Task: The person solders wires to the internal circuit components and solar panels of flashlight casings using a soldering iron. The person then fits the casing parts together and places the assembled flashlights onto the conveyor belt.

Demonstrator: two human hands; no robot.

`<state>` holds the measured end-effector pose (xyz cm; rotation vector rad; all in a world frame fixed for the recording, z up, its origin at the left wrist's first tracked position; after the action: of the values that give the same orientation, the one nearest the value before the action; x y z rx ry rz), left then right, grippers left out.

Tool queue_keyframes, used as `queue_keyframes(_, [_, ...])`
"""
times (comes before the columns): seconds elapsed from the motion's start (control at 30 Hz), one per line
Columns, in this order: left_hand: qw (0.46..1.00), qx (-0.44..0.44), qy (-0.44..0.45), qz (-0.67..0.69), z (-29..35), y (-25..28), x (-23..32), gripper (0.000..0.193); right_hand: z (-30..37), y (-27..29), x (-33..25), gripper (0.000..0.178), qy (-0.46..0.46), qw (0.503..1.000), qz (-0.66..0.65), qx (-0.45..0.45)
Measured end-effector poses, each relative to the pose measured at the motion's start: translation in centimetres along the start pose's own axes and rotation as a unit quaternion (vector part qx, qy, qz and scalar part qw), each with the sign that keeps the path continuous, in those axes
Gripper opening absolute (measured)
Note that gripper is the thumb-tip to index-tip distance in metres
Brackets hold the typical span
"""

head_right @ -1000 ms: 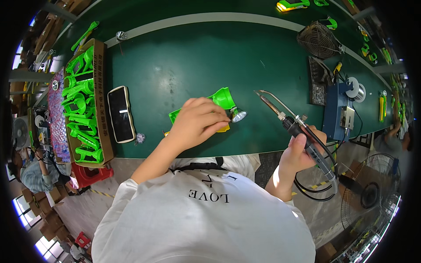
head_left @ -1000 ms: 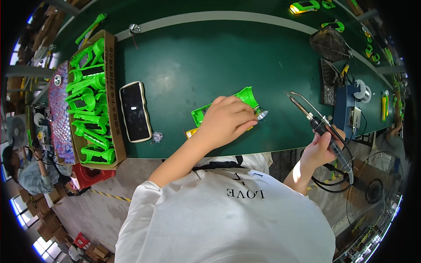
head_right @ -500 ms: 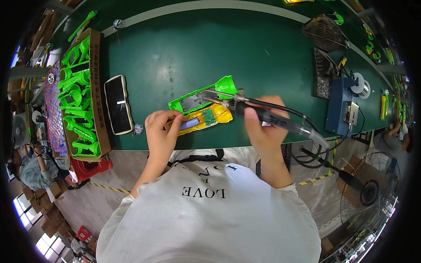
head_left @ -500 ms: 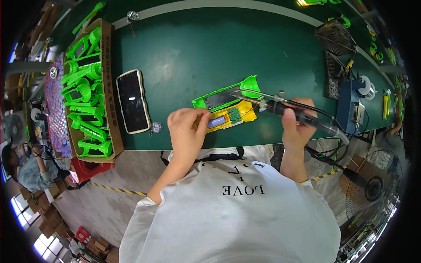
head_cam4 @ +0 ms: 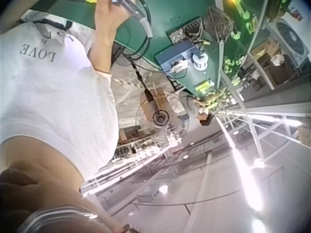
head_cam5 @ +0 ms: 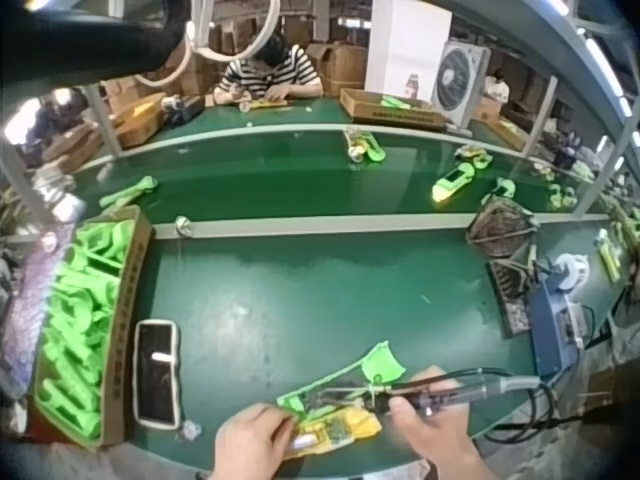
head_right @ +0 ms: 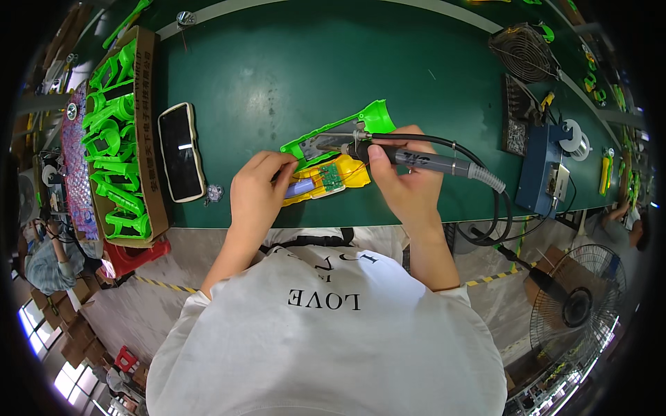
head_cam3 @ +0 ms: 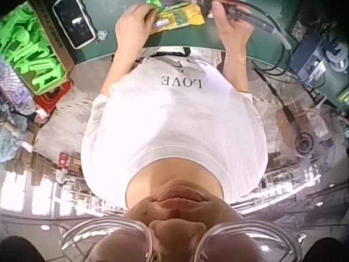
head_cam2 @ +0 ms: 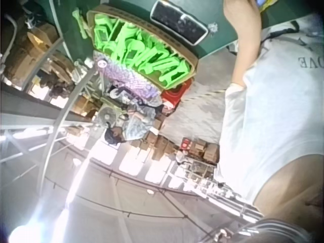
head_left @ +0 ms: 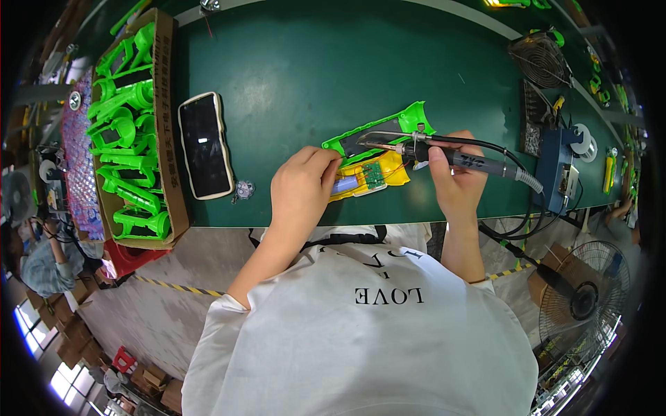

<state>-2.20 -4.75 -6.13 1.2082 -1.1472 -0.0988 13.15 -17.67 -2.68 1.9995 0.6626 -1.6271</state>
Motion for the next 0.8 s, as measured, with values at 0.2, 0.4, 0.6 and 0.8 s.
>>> queue_keyframes(0.2, [0.995,-0.014,0.073,0.069,0.0,-0.1,-0.3,0.007,-0.2,0.6,0.2,0.009,0.005,1.000,0.004,0.005])
queue_keyframes(0.4, [1.000,-0.002,-0.029,0.007,-0.3,-0.1,0.3,0.006,-0.5,0.3,0.2,0.008,0.014,0.999,0.029,-0.040])
queue_keyframes(0.6, [0.997,-0.032,-0.031,-0.058,-1.1,-0.3,0.9,0.005,-0.8,-0.3,0.6,0.008,0.020,0.996,0.033,-0.077])
queue_keyframes(0.8, [0.994,-0.061,-0.014,-0.092,-1.6,-0.7,0.8,0.003,-0.4,-0.6,1.2,0.010,0.000,0.996,0.032,-0.079])
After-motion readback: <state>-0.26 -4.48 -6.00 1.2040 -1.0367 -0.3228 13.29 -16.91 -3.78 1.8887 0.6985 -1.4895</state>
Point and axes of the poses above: each hand's wrist, its own z-axis away from the middle knuckle, its own y-axis out of the back of the hand, x = y × z, the point moved 5 cm from there along -z, towards the middle knuckle, and after that the axes turned 5 degrees about -z, right-handed, at the moved point
